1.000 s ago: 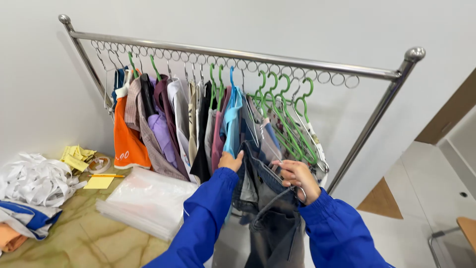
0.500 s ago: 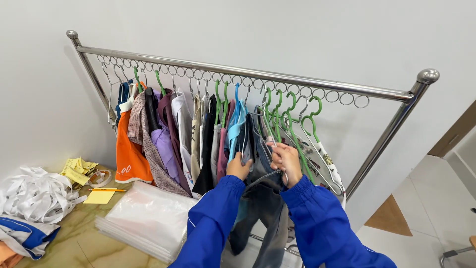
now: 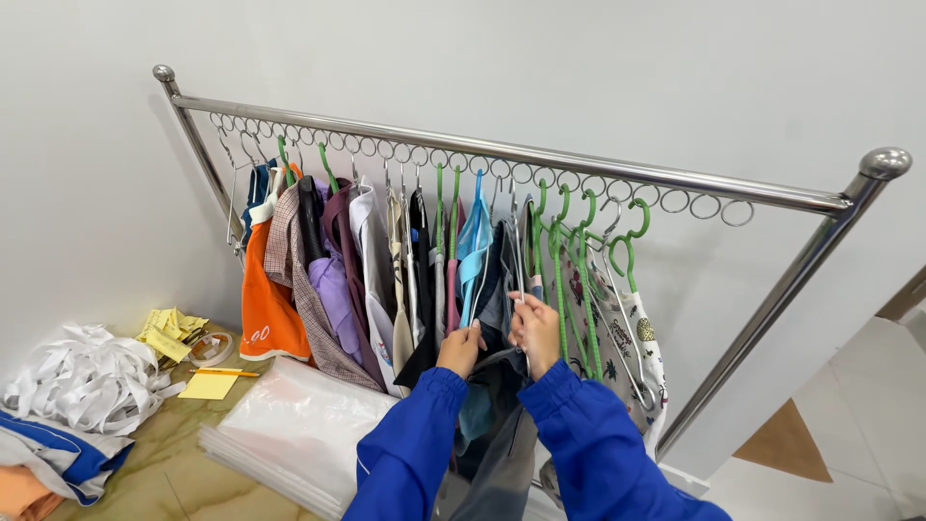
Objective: The person folds a pair of jeans and places them on a hanger, then hangs them on a clothing rack. They repeat this process with a pair of white pants, a blue and white striped shirt, and an orange shirt, using different hangers for each item.
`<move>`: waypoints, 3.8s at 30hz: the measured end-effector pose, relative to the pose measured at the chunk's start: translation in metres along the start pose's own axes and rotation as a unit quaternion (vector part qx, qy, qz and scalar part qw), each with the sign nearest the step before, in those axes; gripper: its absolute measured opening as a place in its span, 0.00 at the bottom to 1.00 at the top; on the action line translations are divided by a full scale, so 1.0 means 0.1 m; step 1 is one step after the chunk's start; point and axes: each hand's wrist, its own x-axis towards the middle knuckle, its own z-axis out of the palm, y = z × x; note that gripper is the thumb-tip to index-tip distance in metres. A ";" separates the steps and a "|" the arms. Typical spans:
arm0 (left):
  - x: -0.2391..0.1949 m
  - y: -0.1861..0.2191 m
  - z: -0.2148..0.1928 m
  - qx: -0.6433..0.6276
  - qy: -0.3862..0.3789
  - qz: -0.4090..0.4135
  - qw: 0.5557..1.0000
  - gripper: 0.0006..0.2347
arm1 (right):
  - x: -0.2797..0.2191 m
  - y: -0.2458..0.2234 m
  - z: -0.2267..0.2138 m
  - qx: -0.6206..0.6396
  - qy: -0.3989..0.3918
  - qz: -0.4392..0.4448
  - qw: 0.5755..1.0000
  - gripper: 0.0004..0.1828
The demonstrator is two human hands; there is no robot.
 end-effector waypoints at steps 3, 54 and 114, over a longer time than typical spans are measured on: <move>-0.05 0.07 -0.01 -0.008 0.001 -0.004 1.000 0.25 | -0.05 0.07 -0.07 0.010 0.002 -0.007 1.000 0.14; -0.93 0.52 -0.45 -0.037 -0.089 0.080 0.992 0.20 | -0.16 0.54 -0.88 -0.372 0.001 -0.212 0.904 0.07; -4.74 -3.91 -5.02 -0.390 0.531 -0.137 0.740 0.09 | -4.00 1.39 4.65 -0.089 -0.419 0.219 0.877 0.10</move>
